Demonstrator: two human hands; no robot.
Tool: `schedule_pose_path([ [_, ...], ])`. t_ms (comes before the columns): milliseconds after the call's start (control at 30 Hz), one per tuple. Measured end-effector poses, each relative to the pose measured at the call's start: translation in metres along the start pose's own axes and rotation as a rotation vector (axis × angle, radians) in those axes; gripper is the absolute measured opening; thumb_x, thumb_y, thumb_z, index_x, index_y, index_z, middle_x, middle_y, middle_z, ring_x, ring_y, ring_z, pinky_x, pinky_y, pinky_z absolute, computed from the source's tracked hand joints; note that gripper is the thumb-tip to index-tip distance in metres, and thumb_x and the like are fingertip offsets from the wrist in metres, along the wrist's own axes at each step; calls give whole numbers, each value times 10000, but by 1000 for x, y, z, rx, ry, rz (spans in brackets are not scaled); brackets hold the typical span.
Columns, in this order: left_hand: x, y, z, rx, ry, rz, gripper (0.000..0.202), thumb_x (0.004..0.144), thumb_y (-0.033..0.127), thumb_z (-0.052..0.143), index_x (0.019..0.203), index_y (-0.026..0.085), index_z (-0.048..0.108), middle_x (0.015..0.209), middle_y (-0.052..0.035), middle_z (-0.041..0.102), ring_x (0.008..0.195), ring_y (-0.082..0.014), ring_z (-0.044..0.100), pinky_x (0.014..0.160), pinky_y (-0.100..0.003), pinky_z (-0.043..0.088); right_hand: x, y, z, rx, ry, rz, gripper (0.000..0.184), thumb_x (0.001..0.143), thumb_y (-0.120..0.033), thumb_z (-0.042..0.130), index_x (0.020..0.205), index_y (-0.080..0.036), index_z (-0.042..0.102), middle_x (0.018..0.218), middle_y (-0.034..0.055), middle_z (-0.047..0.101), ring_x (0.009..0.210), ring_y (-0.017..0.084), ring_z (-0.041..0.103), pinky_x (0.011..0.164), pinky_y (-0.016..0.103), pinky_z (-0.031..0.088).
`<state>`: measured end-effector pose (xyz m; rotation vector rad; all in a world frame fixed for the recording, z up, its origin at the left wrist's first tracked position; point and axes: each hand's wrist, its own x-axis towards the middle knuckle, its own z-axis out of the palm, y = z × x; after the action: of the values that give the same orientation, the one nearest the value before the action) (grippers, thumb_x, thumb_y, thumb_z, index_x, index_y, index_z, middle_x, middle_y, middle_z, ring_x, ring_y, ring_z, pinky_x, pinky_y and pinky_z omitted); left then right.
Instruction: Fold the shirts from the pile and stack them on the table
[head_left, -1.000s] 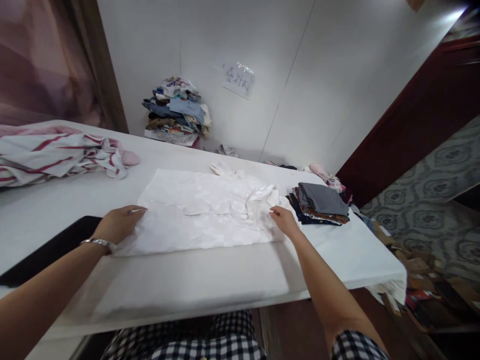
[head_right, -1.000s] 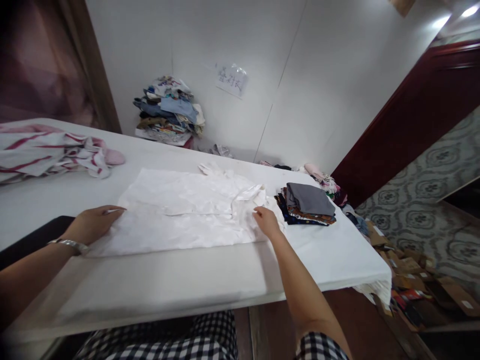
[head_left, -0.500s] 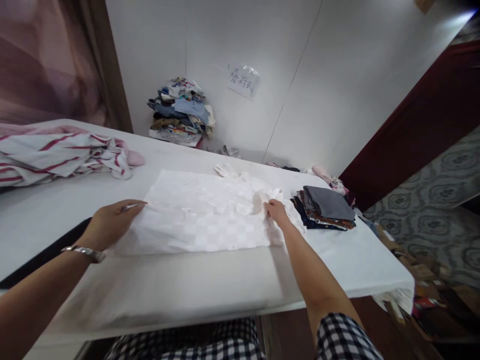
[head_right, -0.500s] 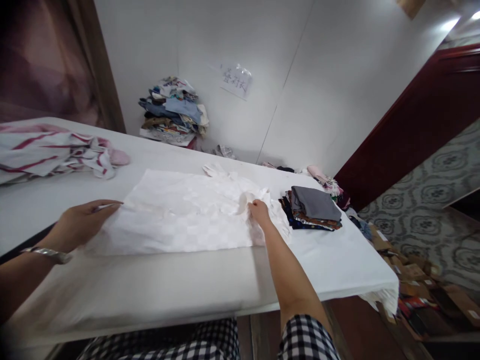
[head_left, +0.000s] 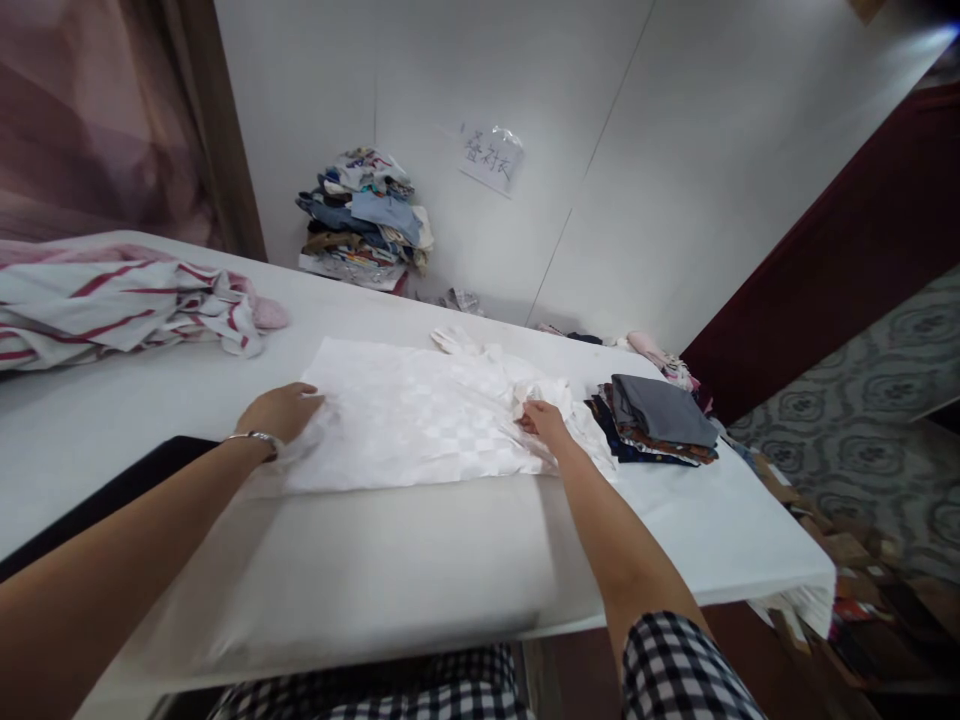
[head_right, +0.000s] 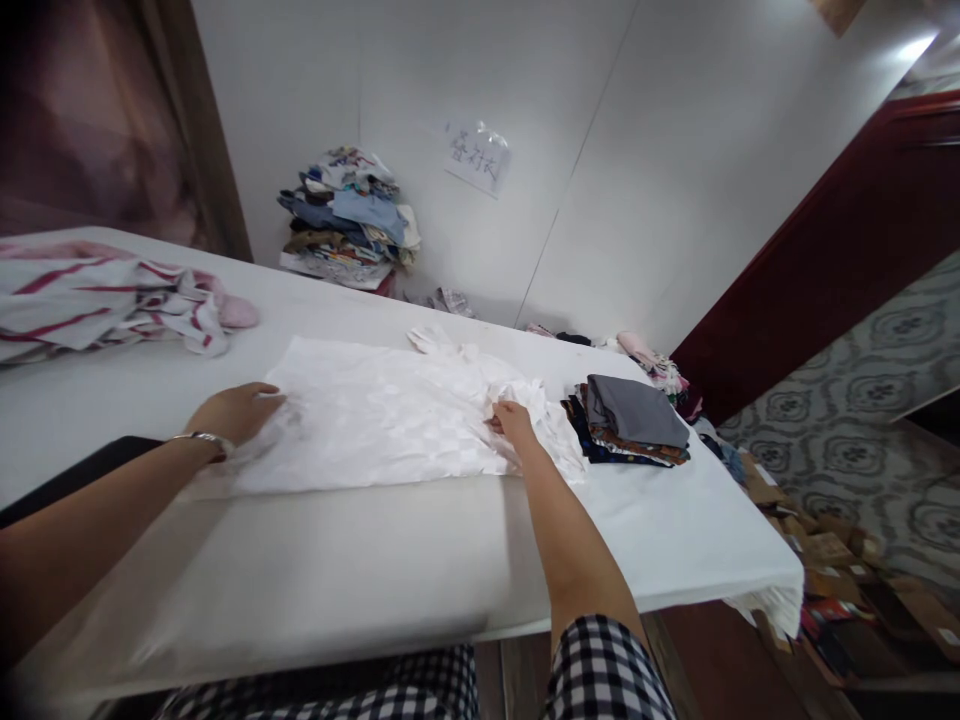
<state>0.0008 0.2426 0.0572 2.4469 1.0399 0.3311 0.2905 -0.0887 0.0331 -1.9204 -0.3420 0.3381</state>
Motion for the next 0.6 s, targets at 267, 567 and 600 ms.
schedule_pose_path([
  [267,-65,19,8,64,71,414,653,846,556,387,1249,77,574,1318,-178,587,1204,-290,537,1056,-415,390,-42,30,-58,-369,96,-356,303,840,-364,483,988,-195,687,1042,75,710,960,210,647,866,324,503],
  [567,-78,-47,53,238,14,580,563,699,306,398,1184,241,678,1280,-69,638,1180,-278,581,1038,-424,426,-85,82,-145,-819,240,-162,420,877,-348,504,1222,-134,613,1267,152,614,1178,256,558,1007,348,400],
  [600,-73,-49,54,249,14,570,589,675,278,391,1188,228,677,1281,-74,637,1179,-280,582,1036,-425,427,-86,84,-147,-833,233,-143,414,878,-343,512,1224,-138,611,1263,148,617,1165,250,564,991,334,406],
])
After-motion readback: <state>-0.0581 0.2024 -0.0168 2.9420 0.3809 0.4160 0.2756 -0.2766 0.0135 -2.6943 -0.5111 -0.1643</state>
